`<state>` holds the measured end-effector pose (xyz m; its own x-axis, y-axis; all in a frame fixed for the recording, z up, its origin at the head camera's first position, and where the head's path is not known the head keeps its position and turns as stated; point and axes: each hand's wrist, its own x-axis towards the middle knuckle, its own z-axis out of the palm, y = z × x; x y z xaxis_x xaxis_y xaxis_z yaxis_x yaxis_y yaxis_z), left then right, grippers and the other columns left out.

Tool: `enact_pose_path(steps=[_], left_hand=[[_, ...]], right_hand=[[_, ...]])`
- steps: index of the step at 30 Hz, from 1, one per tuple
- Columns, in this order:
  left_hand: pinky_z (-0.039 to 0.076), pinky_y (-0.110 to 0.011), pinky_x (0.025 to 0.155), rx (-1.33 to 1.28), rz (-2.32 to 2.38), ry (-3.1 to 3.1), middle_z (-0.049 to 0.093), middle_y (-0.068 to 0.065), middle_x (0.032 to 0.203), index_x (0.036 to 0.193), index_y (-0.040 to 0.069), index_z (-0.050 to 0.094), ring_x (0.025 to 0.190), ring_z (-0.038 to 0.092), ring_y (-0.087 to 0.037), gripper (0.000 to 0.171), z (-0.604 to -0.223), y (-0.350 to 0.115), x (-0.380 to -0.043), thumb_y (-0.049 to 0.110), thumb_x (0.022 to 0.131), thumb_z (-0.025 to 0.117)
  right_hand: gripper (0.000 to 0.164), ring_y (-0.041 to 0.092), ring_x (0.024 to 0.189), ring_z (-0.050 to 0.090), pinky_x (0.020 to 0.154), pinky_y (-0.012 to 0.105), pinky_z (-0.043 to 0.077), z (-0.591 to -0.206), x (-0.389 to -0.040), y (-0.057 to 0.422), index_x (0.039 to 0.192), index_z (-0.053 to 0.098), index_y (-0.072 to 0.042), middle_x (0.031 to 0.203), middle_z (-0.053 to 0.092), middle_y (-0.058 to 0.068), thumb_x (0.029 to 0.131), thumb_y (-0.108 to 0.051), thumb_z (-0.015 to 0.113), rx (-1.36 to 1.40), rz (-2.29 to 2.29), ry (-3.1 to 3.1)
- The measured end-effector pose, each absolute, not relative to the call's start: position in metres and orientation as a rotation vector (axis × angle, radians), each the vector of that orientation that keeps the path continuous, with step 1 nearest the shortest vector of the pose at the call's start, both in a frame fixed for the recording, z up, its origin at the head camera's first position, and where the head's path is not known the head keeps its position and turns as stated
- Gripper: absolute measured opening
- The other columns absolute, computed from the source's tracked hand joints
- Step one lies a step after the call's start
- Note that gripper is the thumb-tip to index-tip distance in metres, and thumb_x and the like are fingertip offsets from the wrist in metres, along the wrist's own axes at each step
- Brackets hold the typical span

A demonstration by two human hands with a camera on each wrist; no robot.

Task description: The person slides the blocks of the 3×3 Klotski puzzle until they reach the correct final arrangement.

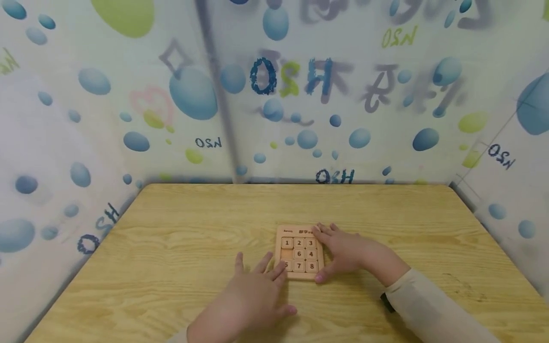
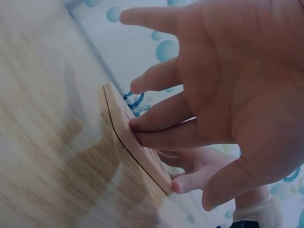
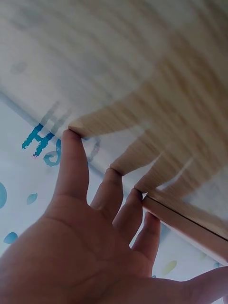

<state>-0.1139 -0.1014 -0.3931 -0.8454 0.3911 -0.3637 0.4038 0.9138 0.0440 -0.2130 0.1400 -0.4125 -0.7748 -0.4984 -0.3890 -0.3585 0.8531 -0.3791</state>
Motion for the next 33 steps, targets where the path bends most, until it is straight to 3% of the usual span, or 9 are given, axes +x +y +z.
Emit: enact_pose_path(steps=[18,33], left_hand=[[0.015,-0.084,0.122,0.556,-0.094,2.699,0.052,0.004,0.165,0.151,0.02,0.061,0.164,0.031,-0.03,0.083,-0.391,-0.09,-0.116,0.079,0.094,0.055],[0.029,-0.077,0.123,0.617,0.019,2.733,0.059,0.001,0.158,0.144,0.02,0.067,0.159,0.042,-0.031,0.07,-0.387,-0.094,-0.122,0.072,0.099,0.056]], right_hand=[[0.128,0.045,0.166,0.012,0.117,0.087,0.015,-0.414,-0.213,0.142,0.172,0.02,-0.015,0.181,0.012,0.009,0.076,-0.066,0.087,-0.616,-0.419,2.547],[0.127,0.046,0.166,0.011,0.117,0.088,0.015,-0.415,-0.212,0.141,0.172,0.02,-0.015,0.181,0.012,0.01,0.076,-0.066,0.087,-0.609,-0.404,2.551]])
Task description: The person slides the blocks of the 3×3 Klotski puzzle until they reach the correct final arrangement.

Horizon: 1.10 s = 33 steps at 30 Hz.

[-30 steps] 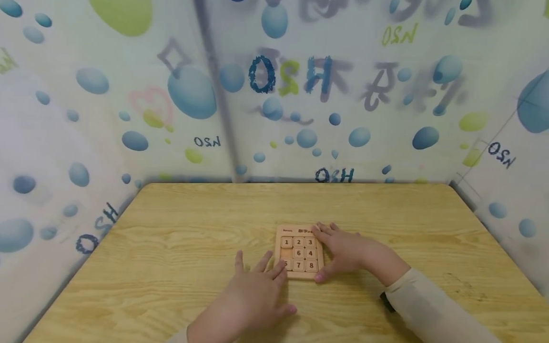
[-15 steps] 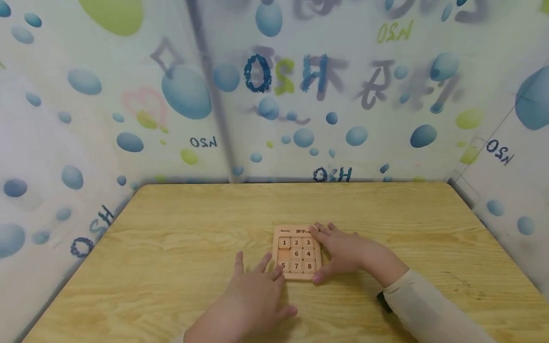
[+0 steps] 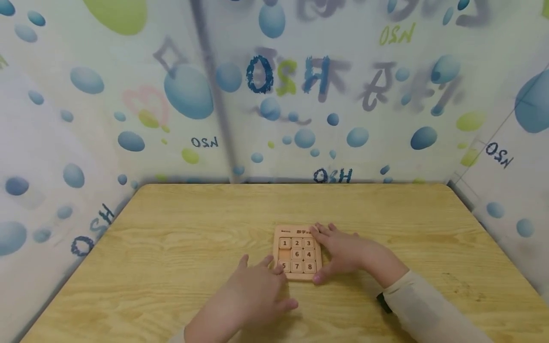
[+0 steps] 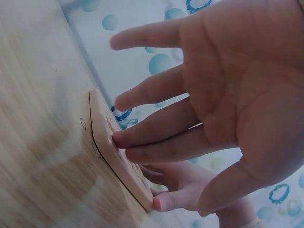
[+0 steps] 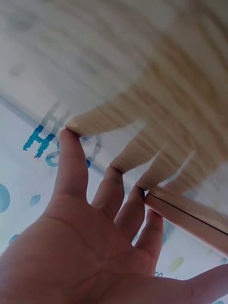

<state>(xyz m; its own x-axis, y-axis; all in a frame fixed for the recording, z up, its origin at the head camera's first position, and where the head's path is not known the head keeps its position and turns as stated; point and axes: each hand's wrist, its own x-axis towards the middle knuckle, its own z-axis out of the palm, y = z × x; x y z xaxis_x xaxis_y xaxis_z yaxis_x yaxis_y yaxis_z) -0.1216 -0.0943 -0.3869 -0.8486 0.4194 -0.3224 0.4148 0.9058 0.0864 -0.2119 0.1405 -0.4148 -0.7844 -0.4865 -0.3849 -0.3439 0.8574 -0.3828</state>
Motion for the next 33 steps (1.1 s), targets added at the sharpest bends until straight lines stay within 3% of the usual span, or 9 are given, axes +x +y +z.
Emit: enact_pose_path(steps=[4,8,11,21,28,33], left_hand=[[0.026,-0.076,0.125,0.688,-0.017,2.777,0.053,0.003,0.164,0.153,0.021,0.059,0.163,0.034,-0.03,0.072,-0.387,-0.09,-0.129,0.07,0.101,0.054],[0.021,-0.079,0.124,0.742,-0.002,2.736,0.036,0.01,0.173,0.164,0.026,0.044,0.167,0.023,-0.028,0.077,-0.392,-0.086,-0.137,0.071,0.101,0.052],[0.019,-0.082,0.123,0.718,0.007,2.713,0.031,0.013,0.174,0.165,0.028,0.042,0.168,0.02,-0.027,0.079,-0.397,-0.086,-0.139,0.072,0.101,0.052],[0.02,-0.08,0.124,0.597,-0.163,2.804,0.049,0.01,0.166,0.153,0.026,0.059,0.165,0.028,-0.026,0.074,-0.395,-0.081,-0.139,0.074,0.098,0.055],[0.018,-0.081,0.124,0.733,-0.102,2.747,0.038,0.013,0.172,0.162,0.031,0.047,0.167,0.023,-0.023,0.076,-0.405,-0.05,-0.142,0.073,0.1,0.053],[0.018,-0.082,0.123,0.651,-0.167,2.764,0.04,0.014,0.17,0.16,0.029,0.051,0.166,0.025,-0.024,0.076,-0.403,-0.051,-0.142,0.074,0.098,0.054]], right_hand=[[0.127,0.046,0.166,0.011,0.117,0.088,0.016,-0.413,-0.212,0.14,0.172,0.019,-0.016,0.181,0.012,0.009,0.077,-0.067,0.086,-0.607,-0.392,2.546],[0.125,0.046,0.166,0.011,0.116,0.088,0.017,-0.414,-0.212,0.14,0.172,0.02,-0.016,0.181,0.012,0.009,0.078,-0.067,0.085,-0.614,-0.4,2.537],[0.125,0.046,0.166,0.011,0.117,0.088,0.017,-0.414,-0.211,0.14,0.172,0.02,-0.015,0.181,0.012,0.009,0.079,-0.067,0.085,-0.614,-0.405,2.534],[0.123,0.046,0.166,0.012,0.117,0.087,0.018,-0.415,-0.213,0.14,0.172,0.021,-0.017,0.181,0.013,0.009,0.08,-0.066,0.084,-0.626,-0.384,2.545],[0.124,0.045,0.167,0.01,0.116,0.089,0.017,-0.422,-0.213,0.14,0.172,0.02,-0.017,0.181,0.013,0.007,0.079,-0.067,0.085,-0.603,-0.402,2.523],[0.125,0.045,0.167,0.011,0.115,0.09,0.017,-0.42,-0.215,0.141,0.172,0.02,-0.016,0.181,0.013,0.008,0.079,-0.068,0.085,-0.628,-0.388,2.551]])
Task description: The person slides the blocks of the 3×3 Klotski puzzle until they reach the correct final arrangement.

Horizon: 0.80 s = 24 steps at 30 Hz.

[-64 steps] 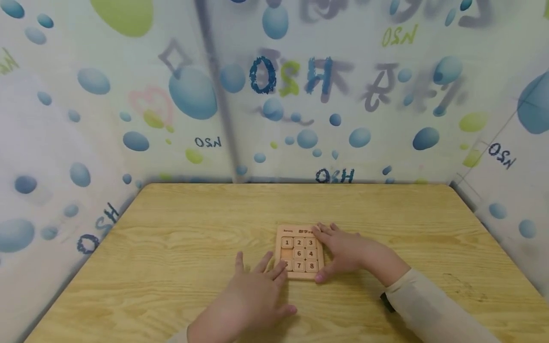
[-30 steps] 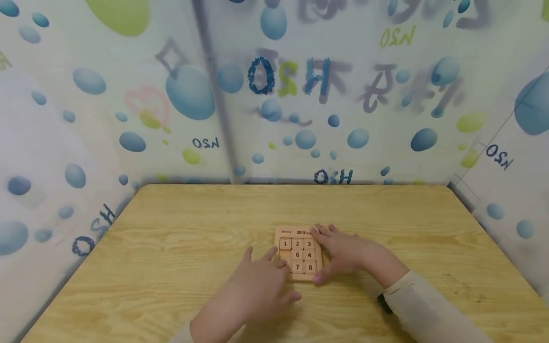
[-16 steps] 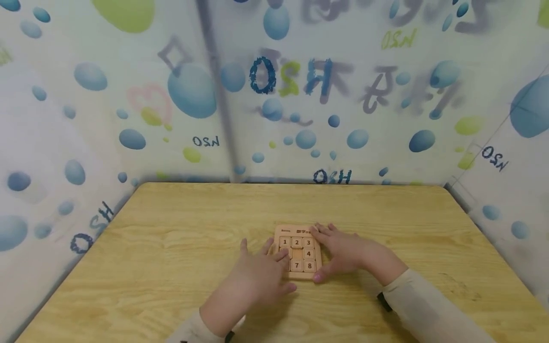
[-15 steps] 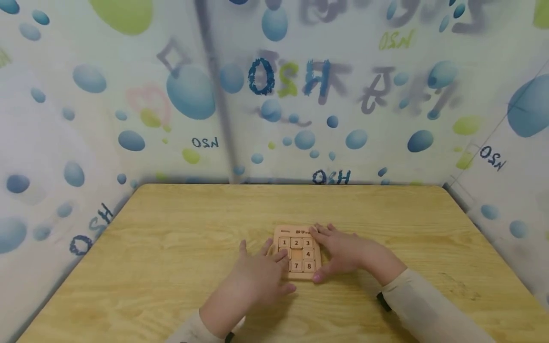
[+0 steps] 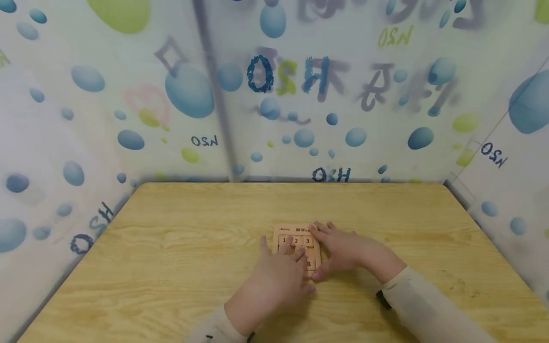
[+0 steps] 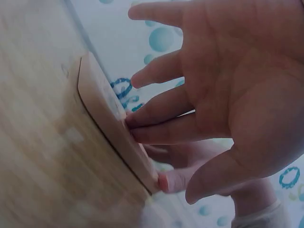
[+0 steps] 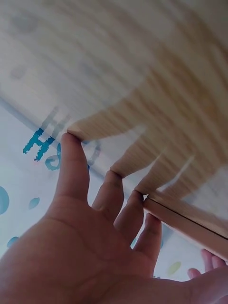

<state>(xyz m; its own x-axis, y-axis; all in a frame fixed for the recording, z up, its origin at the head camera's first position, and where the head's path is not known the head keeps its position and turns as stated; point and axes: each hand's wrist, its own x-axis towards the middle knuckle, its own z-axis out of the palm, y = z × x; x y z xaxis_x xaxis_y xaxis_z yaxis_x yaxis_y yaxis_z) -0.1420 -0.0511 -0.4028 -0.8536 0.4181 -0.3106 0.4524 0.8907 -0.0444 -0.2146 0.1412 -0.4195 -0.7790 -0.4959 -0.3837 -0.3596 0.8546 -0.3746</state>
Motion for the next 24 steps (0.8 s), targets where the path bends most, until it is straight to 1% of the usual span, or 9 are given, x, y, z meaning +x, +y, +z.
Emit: enact_pose_path(steps=[3,5,10,14,19,24], left_hand=[[0.018,-0.081,0.124,0.632,-0.172,2.783,0.043,0.013,0.169,0.157,0.028,0.054,0.166,0.026,-0.024,0.075,-0.4,-0.059,-0.142,0.074,0.098,0.054],[0.018,-0.081,0.124,0.637,-0.162,2.777,0.042,0.012,0.169,0.158,0.027,0.054,0.166,0.026,-0.025,0.076,-0.4,-0.064,-0.138,0.074,0.097,0.056],[0.02,-0.082,0.122,0.699,-0.143,2.742,0.037,0.014,0.172,0.161,0.03,0.048,0.166,0.025,-0.022,0.082,-0.402,-0.073,-0.123,0.077,0.094,0.058],[0.021,-0.082,0.122,0.791,-0.114,2.734,0.036,0.015,0.172,0.163,0.031,0.045,0.167,0.023,-0.022,0.082,-0.405,-0.066,-0.117,0.077,0.095,0.056],[0.021,-0.082,0.122,0.768,-0.162,2.741,0.04,0.014,0.17,0.161,0.03,0.048,0.167,0.023,-0.022,0.081,-0.403,-0.053,-0.124,0.077,0.096,0.056],[0.016,-0.081,0.124,0.701,-0.167,2.747,0.038,0.015,0.171,0.159,0.029,0.051,0.167,0.023,-0.022,0.079,-0.401,-0.046,-0.135,0.075,0.096,0.057]], right_hand=[[0.125,0.045,0.166,0.011,0.114,0.09,0.018,-0.418,-0.215,0.141,0.172,0.021,-0.015,0.181,0.013,0.009,0.078,-0.068,0.085,-0.63,-0.385,2.557],[0.125,0.045,0.167,0.011,0.115,0.089,0.017,-0.418,-0.215,0.141,0.172,0.021,-0.015,0.181,0.013,0.009,0.078,-0.068,0.085,-0.628,-0.387,2.55],[0.125,0.045,0.166,0.011,0.116,0.088,0.017,-0.418,-0.215,0.14,0.172,0.02,-0.015,0.181,0.013,0.009,0.079,-0.069,0.084,-0.632,-0.389,2.549],[0.124,0.047,0.166,0.012,0.116,0.089,0.018,-0.416,-0.216,0.14,0.172,0.021,-0.014,0.181,0.015,0.01,0.079,-0.066,0.085,-0.627,-0.376,2.559],[0.123,0.048,0.166,0.012,0.115,0.089,0.018,-0.415,-0.217,0.138,0.172,0.021,-0.014,0.18,0.016,0.01,0.08,-0.066,0.085,-0.635,-0.375,2.557],[0.125,0.048,0.166,0.012,0.115,0.089,0.018,-0.416,-0.217,0.138,0.172,0.021,-0.014,0.18,0.016,0.011,0.078,-0.067,0.085,-0.615,-0.372,2.556]])
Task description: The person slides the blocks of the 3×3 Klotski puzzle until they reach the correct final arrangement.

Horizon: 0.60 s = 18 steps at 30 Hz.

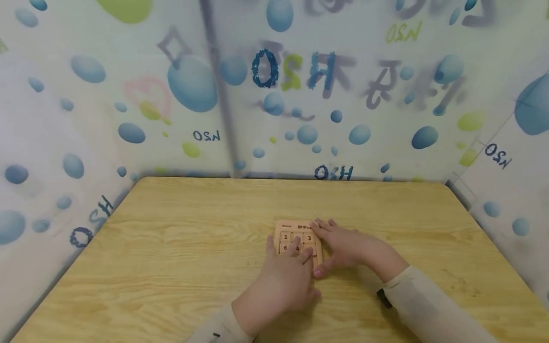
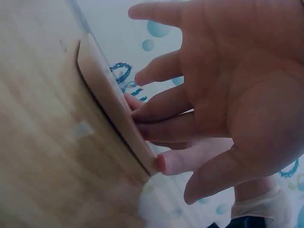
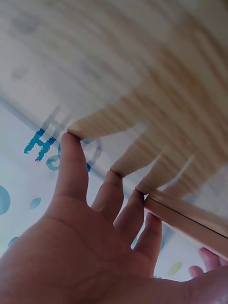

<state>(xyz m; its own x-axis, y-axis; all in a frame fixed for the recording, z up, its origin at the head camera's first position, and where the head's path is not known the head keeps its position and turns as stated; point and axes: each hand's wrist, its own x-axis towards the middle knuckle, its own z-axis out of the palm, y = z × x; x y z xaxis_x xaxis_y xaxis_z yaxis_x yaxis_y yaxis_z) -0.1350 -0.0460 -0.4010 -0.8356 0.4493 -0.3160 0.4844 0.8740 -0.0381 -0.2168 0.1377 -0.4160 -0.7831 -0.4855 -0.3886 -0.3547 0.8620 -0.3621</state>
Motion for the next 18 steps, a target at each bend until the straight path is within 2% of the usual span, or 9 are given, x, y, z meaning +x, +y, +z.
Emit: enact_pose_path(steps=[4,11,18], left_hand=[[0.015,-0.08,0.125,0.657,-0.185,2.742,0.041,0.012,0.17,0.157,0.027,0.054,0.167,0.023,-0.021,0.08,-0.398,-0.054,-0.132,0.077,0.095,0.057],[0.022,-0.082,0.122,0.684,-0.067,2.699,0.038,0.004,0.172,0.159,0.02,0.052,0.167,0.023,-0.022,0.086,-0.395,-0.069,-0.125,0.078,0.095,0.055],[0.02,-0.082,0.122,0.799,0.21,2.599,0.035,0.009,0.173,0.162,0.026,0.046,0.168,0.015,-0.026,0.074,-0.395,-0.075,-0.133,0.069,0.103,0.052]], right_hand=[[0.126,0.048,0.166,0.011,0.116,0.088,0.017,-0.414,-0.217,0.136,0.172,0.02,-0.014,0.181,0.014,0.011,0.078,-0.068,0.085,-0.611,-0.363,2.549],[0.127,0.048,0.166,0.01,0.116,0.089,0.015,-0.408,-0.217,0.135,0.172,0.019,-0.013,0.181,0.013,0.012,0.078,-0.067,0.085,-0.623,-0.364,2.565],[0.125,0.051,0.164,0.012,0.112,0.092,0.017,-0.413,-0.214,0.137,0.171,0.021,-0.011,0.18,0.016,0.014,0.079,-0.066,0.085,-0.651,-0.384,2.555]])
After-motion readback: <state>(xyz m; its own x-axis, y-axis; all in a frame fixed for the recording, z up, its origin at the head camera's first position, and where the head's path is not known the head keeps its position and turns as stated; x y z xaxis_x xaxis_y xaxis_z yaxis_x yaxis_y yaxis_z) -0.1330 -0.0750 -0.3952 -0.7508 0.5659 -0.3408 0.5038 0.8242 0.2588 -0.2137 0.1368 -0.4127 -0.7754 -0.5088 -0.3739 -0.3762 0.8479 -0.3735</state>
